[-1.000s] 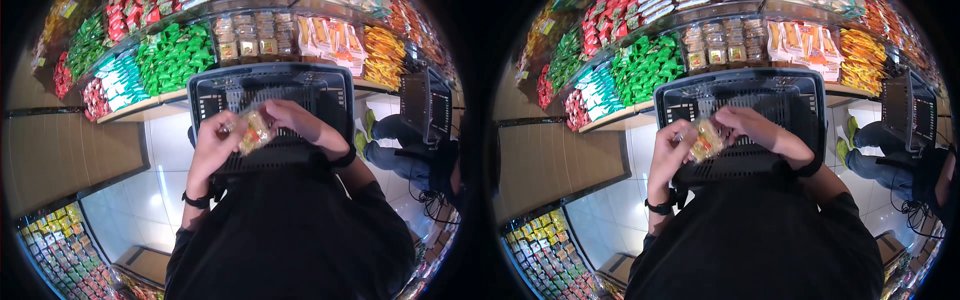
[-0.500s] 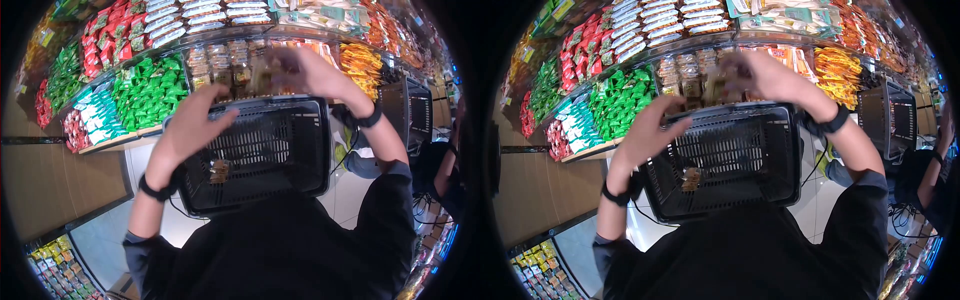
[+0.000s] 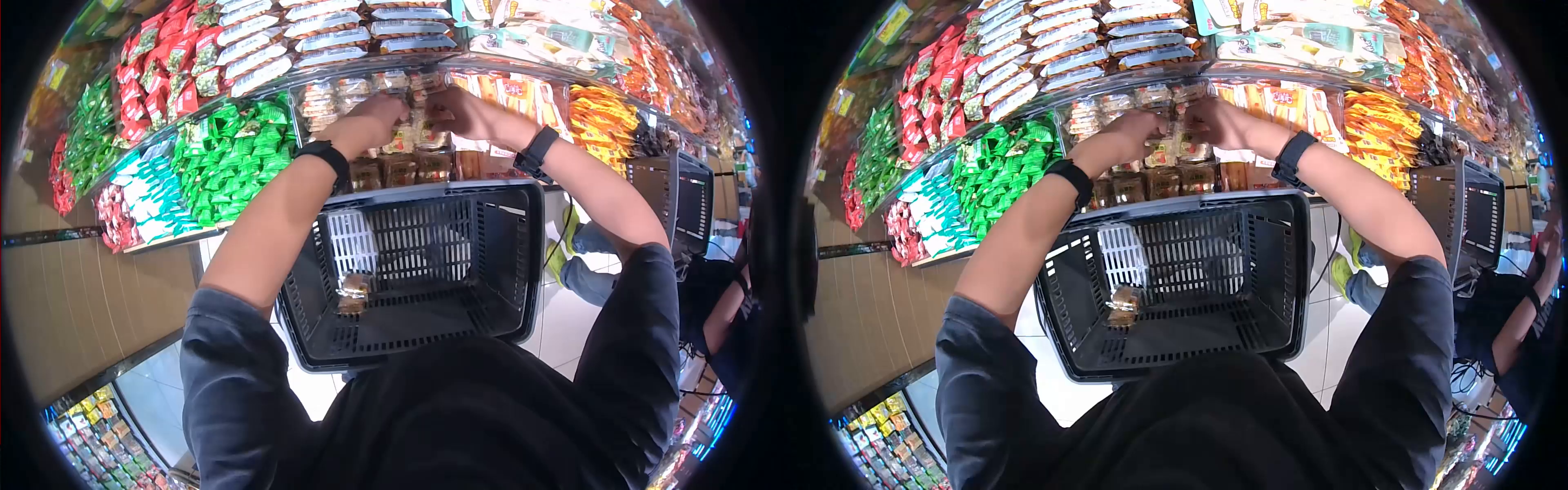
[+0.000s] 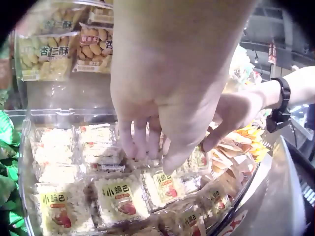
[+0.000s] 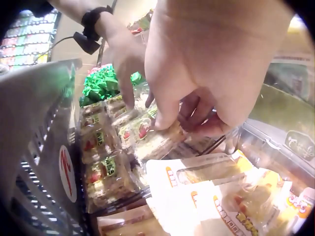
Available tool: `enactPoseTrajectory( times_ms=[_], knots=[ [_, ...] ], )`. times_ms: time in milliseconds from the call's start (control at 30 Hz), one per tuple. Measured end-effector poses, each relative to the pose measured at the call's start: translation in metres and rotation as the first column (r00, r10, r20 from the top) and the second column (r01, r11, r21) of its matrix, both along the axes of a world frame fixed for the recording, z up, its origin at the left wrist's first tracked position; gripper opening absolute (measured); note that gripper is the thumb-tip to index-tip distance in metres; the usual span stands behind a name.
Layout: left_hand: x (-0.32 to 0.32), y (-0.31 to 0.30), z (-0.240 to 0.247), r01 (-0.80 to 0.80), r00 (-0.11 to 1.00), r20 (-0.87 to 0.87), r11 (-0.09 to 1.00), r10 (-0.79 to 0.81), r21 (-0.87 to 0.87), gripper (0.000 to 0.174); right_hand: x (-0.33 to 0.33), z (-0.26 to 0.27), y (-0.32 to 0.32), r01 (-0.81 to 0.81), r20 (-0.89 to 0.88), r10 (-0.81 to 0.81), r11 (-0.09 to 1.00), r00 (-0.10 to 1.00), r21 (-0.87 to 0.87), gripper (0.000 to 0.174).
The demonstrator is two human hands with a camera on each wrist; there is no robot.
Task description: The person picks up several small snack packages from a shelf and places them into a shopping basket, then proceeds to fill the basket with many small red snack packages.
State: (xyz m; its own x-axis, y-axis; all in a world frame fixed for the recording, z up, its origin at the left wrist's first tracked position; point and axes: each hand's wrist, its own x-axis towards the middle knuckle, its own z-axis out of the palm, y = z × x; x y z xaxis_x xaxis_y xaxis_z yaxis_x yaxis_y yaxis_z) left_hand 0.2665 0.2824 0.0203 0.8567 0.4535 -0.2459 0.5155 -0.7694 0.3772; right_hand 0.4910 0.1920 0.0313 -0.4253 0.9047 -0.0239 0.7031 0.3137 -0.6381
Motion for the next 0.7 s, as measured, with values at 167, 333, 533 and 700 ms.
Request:
enactPoseTrajectory(
  times_ms=[167,333,533,700],
  knots=[
    [0.001,0.003,-0.018,0.045,0.996,0.075,0.998,-0.048,0.043,0.037,0.013,-0.012,0.001,-0.068,0.015,0.067,0.996,0.998,0.061,0.021],
    [-0.001,0.005,-0.014,-0.042,0.989,0.141,0.998,0.048,-0.044,0.019,0.001,-0.005,0.002,-0.011,0.149,0.008,1.000,0.989,0.019,0.016],
    [-0.007,0.010,-0.033,-0.030,0.967,0.251,1.000,0.031,-0.008,0.017,0.017,-0.044,-0.001,-0.335,0.190,0.277,0.787,0.942,0.518,0.014],
    [-0.007,0.009,-0.028,-0.079,0.959,0.269,0.996,0.089,-0.048,0.018,0.006,-0.042,0.002,-0.094,0.067,0.081,0.968,0.994,0.233,0.027]
  ],
)
